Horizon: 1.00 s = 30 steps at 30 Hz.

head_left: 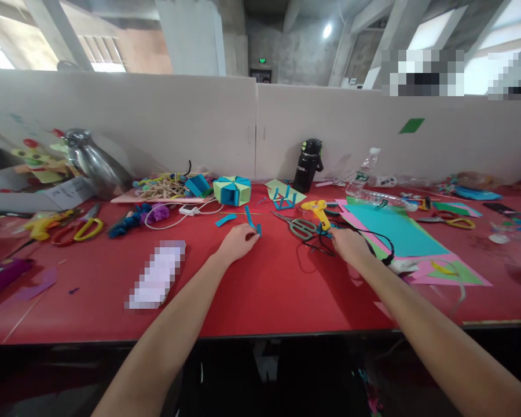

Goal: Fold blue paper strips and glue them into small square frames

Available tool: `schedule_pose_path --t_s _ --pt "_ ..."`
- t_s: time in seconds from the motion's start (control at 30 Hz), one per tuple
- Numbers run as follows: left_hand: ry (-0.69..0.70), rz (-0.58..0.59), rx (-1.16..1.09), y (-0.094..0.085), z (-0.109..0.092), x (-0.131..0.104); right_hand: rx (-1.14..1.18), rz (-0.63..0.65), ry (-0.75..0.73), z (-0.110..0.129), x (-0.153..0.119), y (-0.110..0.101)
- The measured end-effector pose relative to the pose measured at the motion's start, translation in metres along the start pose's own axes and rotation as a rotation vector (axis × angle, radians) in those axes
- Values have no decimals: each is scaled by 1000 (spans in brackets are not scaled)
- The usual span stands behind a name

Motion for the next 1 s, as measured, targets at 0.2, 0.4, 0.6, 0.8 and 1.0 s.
schedule_pose_path --t_s 0.2,0.4,0.6,0.8,1.0 --pt "-3 4 7 -1 -1 -1 25 40 -110 12 9 -6" --pt "-6 4 16 0 0 0 141 25 -89 4 25 -21" --pt "-2 -4 16 0 0 0 364 -69 -122 -5 33 -39" --pt "22 -6 17 1 -2 -1 697 -286 -87 -13 28 -77" --pt "48 -13 0 2 -3 -2 1634 -320 -213 36 4 -122"
Point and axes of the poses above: each hand's wrist, its own x-axis towards the middle knuckle, its own y-axis out of the palm, z = x × y, the point moved 10 cm from there along x, towards the middle knuckle, and after that the axes turned 7 degrees about x, right-handed, at the moved point
